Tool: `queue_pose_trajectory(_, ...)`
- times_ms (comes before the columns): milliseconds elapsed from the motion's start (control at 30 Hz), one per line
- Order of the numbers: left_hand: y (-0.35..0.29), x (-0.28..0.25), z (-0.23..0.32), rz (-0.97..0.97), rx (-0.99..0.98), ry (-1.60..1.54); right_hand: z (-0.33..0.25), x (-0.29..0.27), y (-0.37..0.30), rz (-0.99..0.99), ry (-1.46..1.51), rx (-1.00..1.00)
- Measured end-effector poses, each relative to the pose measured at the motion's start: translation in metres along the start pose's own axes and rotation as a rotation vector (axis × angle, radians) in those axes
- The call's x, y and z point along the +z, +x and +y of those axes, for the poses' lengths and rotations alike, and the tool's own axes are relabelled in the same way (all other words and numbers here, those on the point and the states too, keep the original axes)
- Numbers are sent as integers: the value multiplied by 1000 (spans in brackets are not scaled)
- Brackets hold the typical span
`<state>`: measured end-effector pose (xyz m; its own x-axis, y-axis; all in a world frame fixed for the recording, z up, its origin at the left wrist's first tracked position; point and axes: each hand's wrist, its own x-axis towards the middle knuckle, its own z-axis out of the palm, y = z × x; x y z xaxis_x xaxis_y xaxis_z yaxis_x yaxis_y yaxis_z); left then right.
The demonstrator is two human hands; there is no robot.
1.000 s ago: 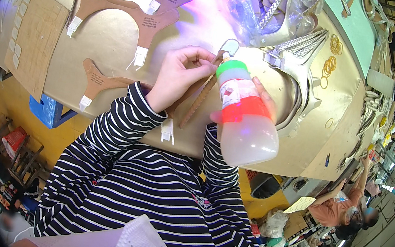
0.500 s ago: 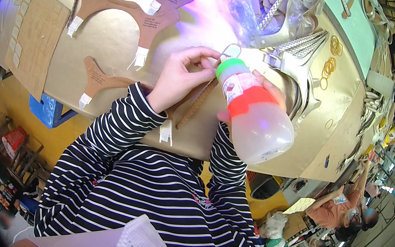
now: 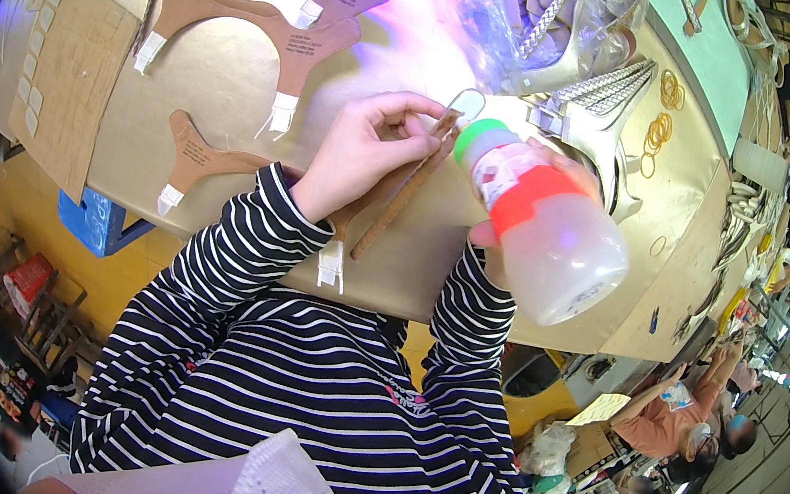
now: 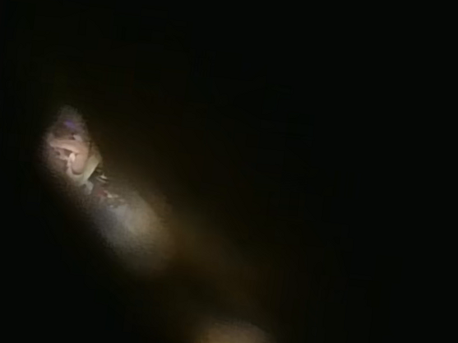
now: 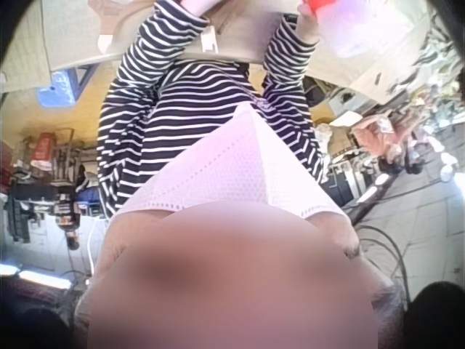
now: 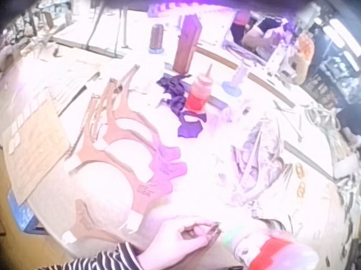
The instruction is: The person applies glue to small wooden pieces and attaches them to larger wooden cutouts on a workbench. They handle the pieces one at a time, pressing them into place and occasionally adjusting their position.
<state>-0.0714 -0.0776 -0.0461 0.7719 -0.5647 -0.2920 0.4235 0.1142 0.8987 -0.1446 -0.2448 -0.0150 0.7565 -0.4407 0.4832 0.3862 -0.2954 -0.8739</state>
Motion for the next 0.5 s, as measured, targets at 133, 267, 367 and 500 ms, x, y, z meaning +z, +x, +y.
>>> queue_pose_trajectory(133,0,0,3,13,-40,-16,-3,-5,5,-164,-438,63)
queue_pose_trajectory(267,-1,-1,4,6,-36,46,0,1,0,39,-333,4)
queue_pose_trajectory(367,0,-1,2,28,-13,96,-1,1,2,-122,-288,16)
queue_pose_trajectory(500,0,-2,-2,20,-41,47,-5,3,3,-68,-437,-3)
